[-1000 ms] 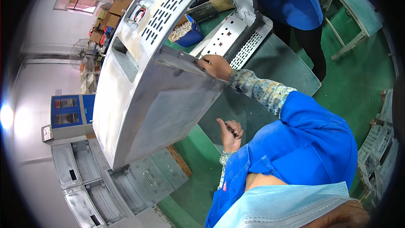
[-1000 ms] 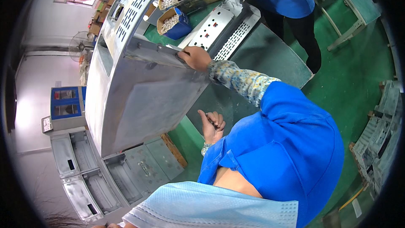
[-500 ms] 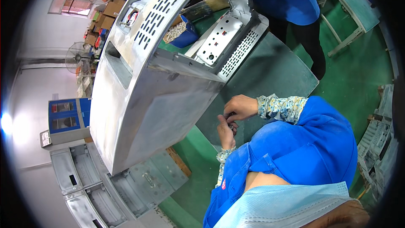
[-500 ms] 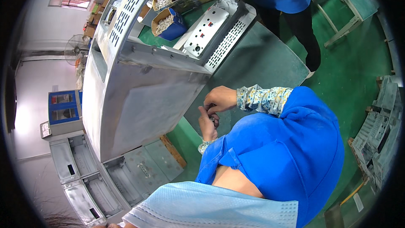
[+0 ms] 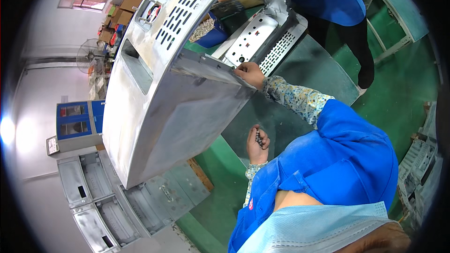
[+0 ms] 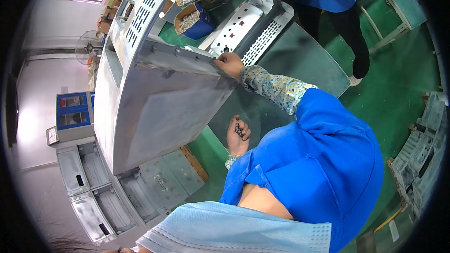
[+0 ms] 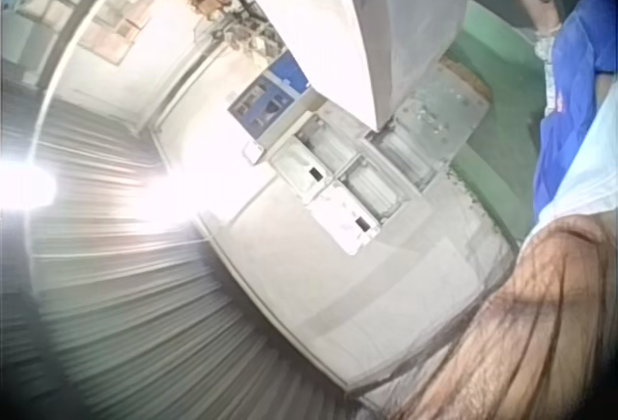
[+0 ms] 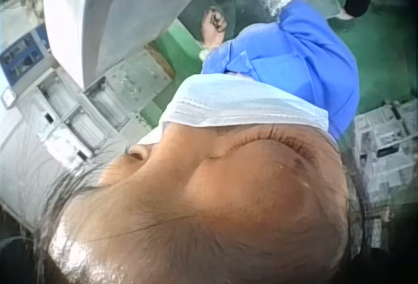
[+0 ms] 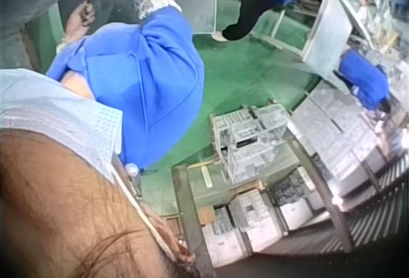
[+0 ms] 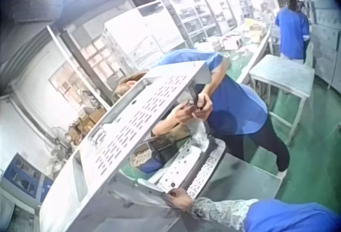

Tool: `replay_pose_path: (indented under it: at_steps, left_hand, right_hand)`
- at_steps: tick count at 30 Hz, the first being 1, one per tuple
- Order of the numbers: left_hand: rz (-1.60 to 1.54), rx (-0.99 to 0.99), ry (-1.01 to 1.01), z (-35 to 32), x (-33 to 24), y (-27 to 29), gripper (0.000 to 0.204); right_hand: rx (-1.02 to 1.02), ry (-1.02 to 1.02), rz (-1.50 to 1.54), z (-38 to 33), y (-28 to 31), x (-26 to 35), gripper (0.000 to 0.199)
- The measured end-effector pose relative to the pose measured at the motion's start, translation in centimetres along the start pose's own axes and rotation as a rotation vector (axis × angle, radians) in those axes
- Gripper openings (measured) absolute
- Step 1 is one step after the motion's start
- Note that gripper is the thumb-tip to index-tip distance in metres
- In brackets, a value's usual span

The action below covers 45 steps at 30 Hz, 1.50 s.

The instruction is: Assembling metal enclosure parts by positioning components and fastening them with a tool.

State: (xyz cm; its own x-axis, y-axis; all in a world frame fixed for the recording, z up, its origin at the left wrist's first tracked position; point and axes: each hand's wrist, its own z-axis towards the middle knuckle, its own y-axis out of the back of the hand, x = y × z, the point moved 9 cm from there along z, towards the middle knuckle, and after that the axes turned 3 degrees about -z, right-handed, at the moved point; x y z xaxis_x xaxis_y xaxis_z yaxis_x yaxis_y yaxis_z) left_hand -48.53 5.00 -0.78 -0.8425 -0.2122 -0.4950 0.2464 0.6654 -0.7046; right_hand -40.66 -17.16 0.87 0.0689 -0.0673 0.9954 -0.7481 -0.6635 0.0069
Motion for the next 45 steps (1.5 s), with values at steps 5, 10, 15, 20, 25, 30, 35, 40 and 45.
replay_pose_path:
  at_steps: [5, 10, 15, 20, 25, 30, 35, 40, 45]
  left_hand:
    - [0.012, -0.065, 0.000, -0.1, 0.2, 0.1, 0.018]
    - [0.026, -0.076, -0.001, -0.1, 0.2, -0.1, 0.020]
    - [0.063, -0.040, 0.011, 0.1, 0.4, -0.6, 0.019]
    - [0.086, -0.028, 0.005, 0.0, 0.1, -0.6, 0.019]
    - [0.078, -0.035, 0.004, 0.0, 0.2, -0.6, 0.019]
    - [0.071, -0.020, 0.006, 0.1, 0.4, -0.8, 0.020]
    - [0.066, -0.055, 0.013, -0.1, 0.4, -1.1, 0.022]
    - [0.105, -0.033, 0.026, 0.2, 0.4, -1.5, 0.024]
    - [0.109, -0.041, 0.026, 0.3, 0.3, -1.4, 0.024]
  right_hand:
    - [-0.060, -0.099, 0.083, 0.3, -0.8, -1.4, 0.026]
    - [-0.082, -0.113, 0.095, 0.0, -0.8, -1.7, 0.027]
    - [-0.104, -0.104, 0.065, 0.3, -0.6, -2.4, 0.028]
    - [-0.121, -0.093, 0.075, -0.1, -0.4, -1.6, 0.026]
    - [-0.115, -0.004, 0.073, -0.3, -0.6, -0.5, 0.025]
    - [-0.131, -0.049, 0.104, 0.4, -0.6, -1.7, 0.025]
    - [-0.038, -0.160, 0.194, 1.1, -1.2, -2.8, 0.027]
    - [0.057, -0.151, 0.222, 1.4, -1.6, -2.9, 0.029]
    - [0.077, -0.081, 0.193, 1.4, -1.9, -2.3, 0.032]
